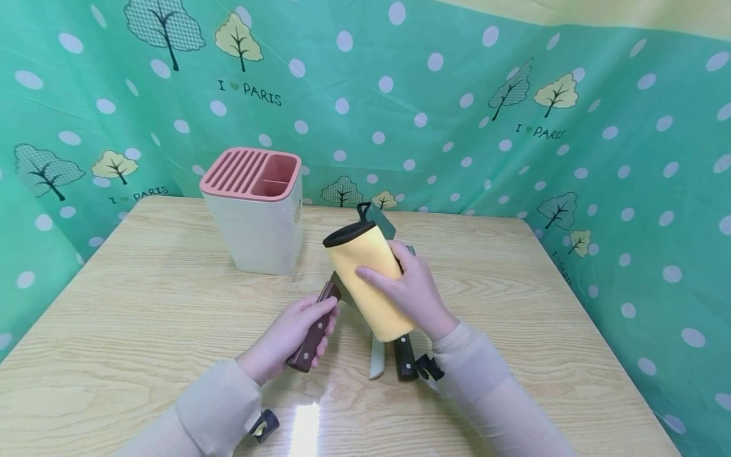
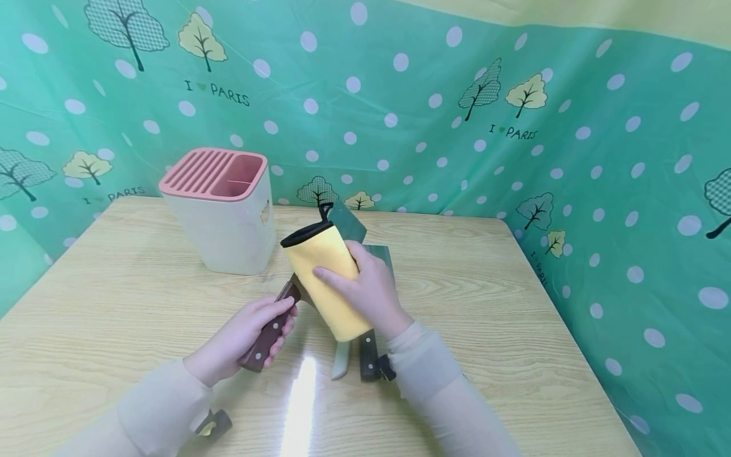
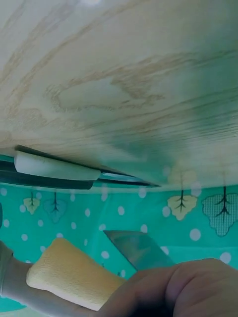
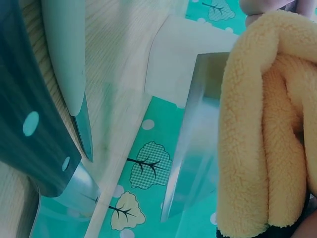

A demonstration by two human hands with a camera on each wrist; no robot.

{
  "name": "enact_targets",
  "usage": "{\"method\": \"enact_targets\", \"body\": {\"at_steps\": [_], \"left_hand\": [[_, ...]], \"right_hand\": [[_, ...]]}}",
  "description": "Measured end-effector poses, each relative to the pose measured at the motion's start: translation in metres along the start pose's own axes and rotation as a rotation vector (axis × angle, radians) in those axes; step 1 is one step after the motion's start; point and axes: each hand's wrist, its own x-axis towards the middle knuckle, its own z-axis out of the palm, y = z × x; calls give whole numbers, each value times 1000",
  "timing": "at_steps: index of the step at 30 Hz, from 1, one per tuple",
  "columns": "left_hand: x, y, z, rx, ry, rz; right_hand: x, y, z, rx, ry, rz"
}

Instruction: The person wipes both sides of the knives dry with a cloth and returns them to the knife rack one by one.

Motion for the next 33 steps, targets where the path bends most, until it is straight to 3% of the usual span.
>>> {"method": "enact_targets", "body": {"at_steps": [10, 33], "left_hand": [[-4, 1, -1, 81, -61, 23], [1, -1, -1, 79, -36, 32]], "right_hand": [[-1, 2, 2, -35, -5, 8], [-2, 6, 9, -104, 11, -113]]}}
